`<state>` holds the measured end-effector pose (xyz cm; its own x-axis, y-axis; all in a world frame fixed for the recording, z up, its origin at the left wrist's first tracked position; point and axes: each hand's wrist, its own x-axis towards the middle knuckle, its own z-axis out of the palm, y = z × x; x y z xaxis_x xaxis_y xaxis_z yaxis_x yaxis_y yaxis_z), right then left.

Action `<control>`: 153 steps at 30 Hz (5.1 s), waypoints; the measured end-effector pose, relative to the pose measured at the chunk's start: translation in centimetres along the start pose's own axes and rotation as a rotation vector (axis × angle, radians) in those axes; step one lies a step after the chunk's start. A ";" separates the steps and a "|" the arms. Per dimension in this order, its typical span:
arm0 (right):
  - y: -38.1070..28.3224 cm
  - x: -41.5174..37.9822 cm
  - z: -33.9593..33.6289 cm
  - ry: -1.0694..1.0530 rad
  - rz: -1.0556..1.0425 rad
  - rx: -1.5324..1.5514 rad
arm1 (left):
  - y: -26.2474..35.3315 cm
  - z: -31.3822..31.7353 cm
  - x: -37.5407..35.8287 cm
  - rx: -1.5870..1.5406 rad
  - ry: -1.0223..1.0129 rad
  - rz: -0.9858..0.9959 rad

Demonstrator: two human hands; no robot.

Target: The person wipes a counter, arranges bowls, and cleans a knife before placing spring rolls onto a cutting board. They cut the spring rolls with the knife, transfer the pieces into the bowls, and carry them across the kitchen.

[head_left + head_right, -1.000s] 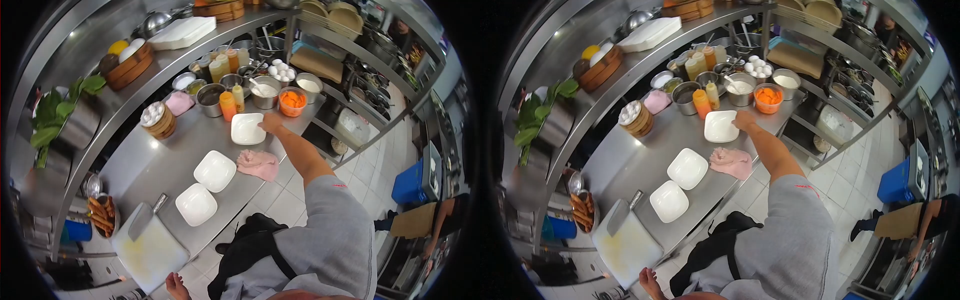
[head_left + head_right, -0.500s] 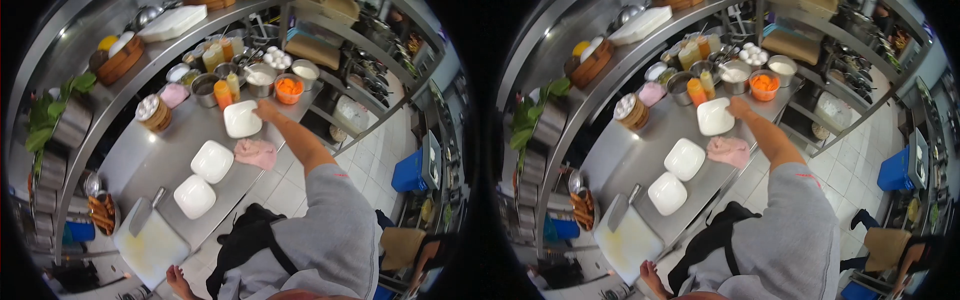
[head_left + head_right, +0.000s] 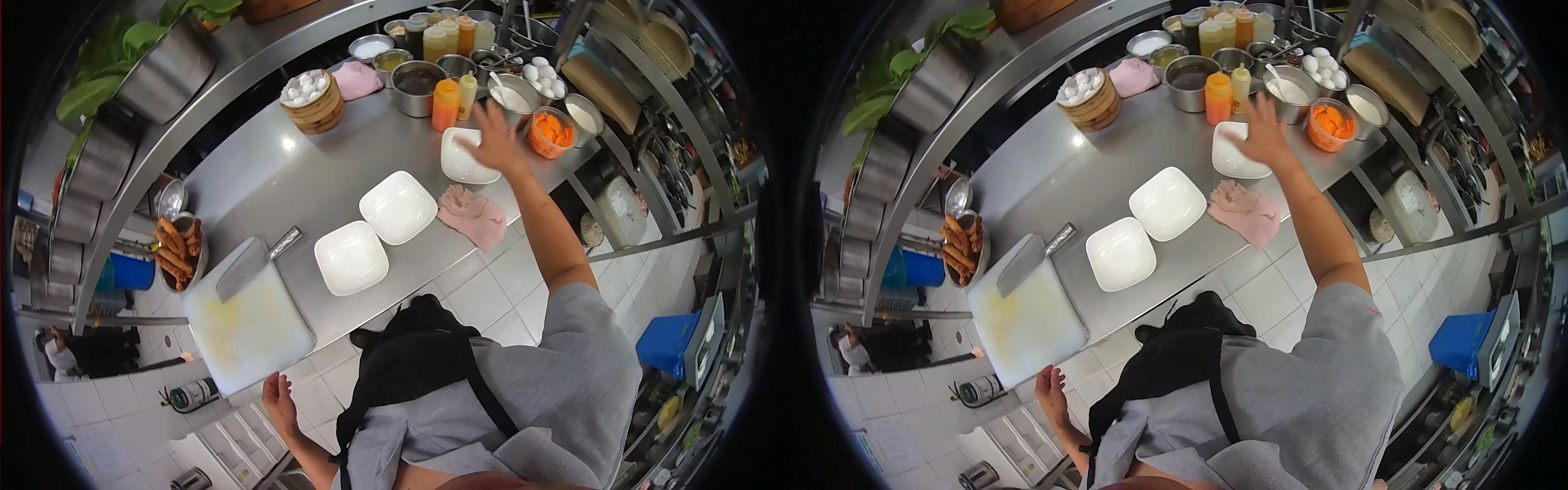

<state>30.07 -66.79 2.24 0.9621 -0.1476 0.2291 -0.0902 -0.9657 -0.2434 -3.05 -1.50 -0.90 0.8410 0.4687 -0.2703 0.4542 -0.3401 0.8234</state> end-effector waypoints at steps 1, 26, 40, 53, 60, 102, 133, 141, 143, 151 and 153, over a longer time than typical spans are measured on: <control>0.3 0.7 -0.3 0.183 0.046 0.076 | 0.0 -0.2 -0.2 0.016 -0.015 -0.005; 0.8 1.5 6.7 -0.314 0.164 -0.173 | 0.9 0.0 -0.9 -0.026 0.001 -0.043; 0.9 -1.3 5.4 -0.205 -0.234 0.196 | 0.0 0.3 -0.2 0.027 0.051 0.052; -24.4 -0.5 8.3 -0.321 -0.758 0.181 | 2.5 1.1 -2.4 0.061 0.090 0.087; -28.1 -0.6 16.1 -0.440 -0.949 0.344 | -2.1 -0.9 -8.8 0.037 0.262 -0.022; -49.7 -10.2 6.9 -0.588 -0.519 0.177 | 1.0 -20.8 24.8 -0.186 -0.064 0.401; -6.3 -35.7 -2.7 0.089 1.046 1.866 | 26.5 36.0 4.9 0.484 -0.625 1.355; -3.7 -32.0 2.3 0.092 1.076 2.026 | 27.2 45.8 3.5 1.059 -0.543 1.541; -3.9 -30.5 3.9 0.117 1.078 2.039 | 27.9 46.0 2.7 1.067 -0.659 1.482; -4.6 -29.2 7.0 0.094 1.105 2.031 | 30.3 45.8 -2.4 -0.009 -1.596 0.819; -4.4 -29.3 7.2 0.107 1.100 2.017 | 32.4 45.0 -3.0 0.008 -1.631 0.641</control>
<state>4.12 -56.68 -10.22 0.7245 -0.3590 -0.5884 -0.0405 0.8300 -0.5563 22.32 -50.61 4.16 0.2788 -0.9532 -0.1168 -0.0407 -0.1332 0.9903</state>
